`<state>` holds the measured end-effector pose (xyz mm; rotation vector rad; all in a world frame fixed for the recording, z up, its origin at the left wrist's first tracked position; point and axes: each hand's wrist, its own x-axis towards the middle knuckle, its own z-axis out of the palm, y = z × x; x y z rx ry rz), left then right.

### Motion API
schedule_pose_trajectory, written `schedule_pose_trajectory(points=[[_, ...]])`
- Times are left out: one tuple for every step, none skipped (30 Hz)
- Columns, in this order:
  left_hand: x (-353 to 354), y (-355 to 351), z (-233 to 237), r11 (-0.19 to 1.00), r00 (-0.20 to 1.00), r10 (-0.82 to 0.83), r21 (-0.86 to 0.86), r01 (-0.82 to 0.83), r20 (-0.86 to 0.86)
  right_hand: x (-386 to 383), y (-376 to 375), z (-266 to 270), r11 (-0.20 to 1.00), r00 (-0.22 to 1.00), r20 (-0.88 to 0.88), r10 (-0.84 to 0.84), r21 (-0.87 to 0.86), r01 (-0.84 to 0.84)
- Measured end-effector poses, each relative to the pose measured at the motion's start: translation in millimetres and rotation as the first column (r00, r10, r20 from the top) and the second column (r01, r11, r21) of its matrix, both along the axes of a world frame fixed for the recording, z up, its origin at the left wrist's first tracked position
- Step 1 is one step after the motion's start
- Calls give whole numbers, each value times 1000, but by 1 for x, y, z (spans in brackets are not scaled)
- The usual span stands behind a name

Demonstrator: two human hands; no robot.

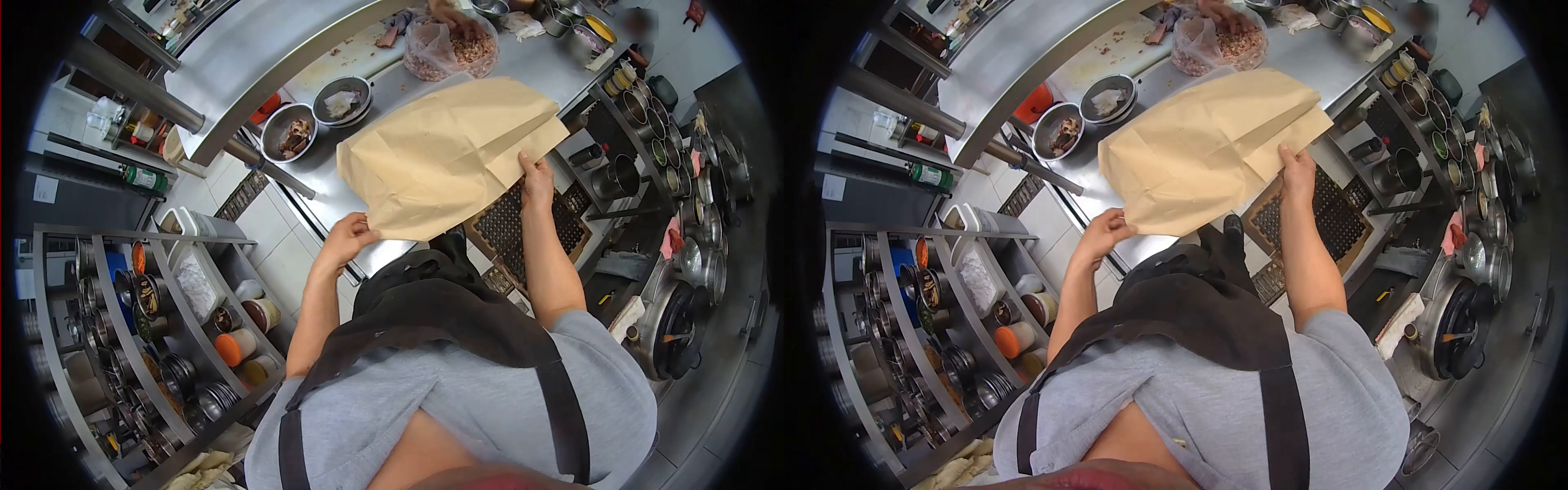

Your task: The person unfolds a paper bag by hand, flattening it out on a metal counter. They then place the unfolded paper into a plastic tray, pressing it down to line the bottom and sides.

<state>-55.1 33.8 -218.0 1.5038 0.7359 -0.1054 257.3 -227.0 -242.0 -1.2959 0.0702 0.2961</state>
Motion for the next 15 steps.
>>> schedule_pose_trajectory(points=[[-6,10,1,988,990,138,70,-139,18,0,1,7,1000,1000,5,-3,5,2],[-10,24,3,961,965,262,78,-264,32,-2,1,13,998,999,43,23,55,-25],[-12,38,10,930,929,352,70,-361,114,-5,1,20,993,996,80,48,101,-56],[-8,50,19,896,913,356,203,-394,201,-11,2,31,993,995,85,50,99,-58],[-2,59,27,857,894,344,292,-424,287,-18,2,43,982,990,130,54,173,-76],[10,56,59,843,890,305,338,-418,340,-24,1,55,964,983,175,56,246,-99],[22,63,67,836,883,212,391,-385,418,-27,-3,65,964,981,185,61,244,-106],[38,66,81,824,888,102,462,-328,448,-29,-7,75,954,969,224,104,253,-161],[58,69,93,830,875,6,486,-275,484,-31,-10,84,941,953,265,146,261,-216],[79,69,105,829,852,-91,513,-222,516,-30,-13,91,934,933,316,170,250,-255],[100,67,118,819,839,-157,544,-185,521,-30,-17,99,932,927,331,174,248,-263],[121,65,130,804,821,-225,576,-148,525,-30,-22,109,930,906,377,193,225,-292],[143,67,127,841,834,-250,537,-65,493,-33,-25,121,927,882,423,208,202,-315],[159,64,123,884,794,-262,467,-31,548,-39,-28,135,943,874,448,187,166,-287],[173,59,126,918,751,-272,397,15,602,-43,-35,144,944,867,467,177,167,-283]])
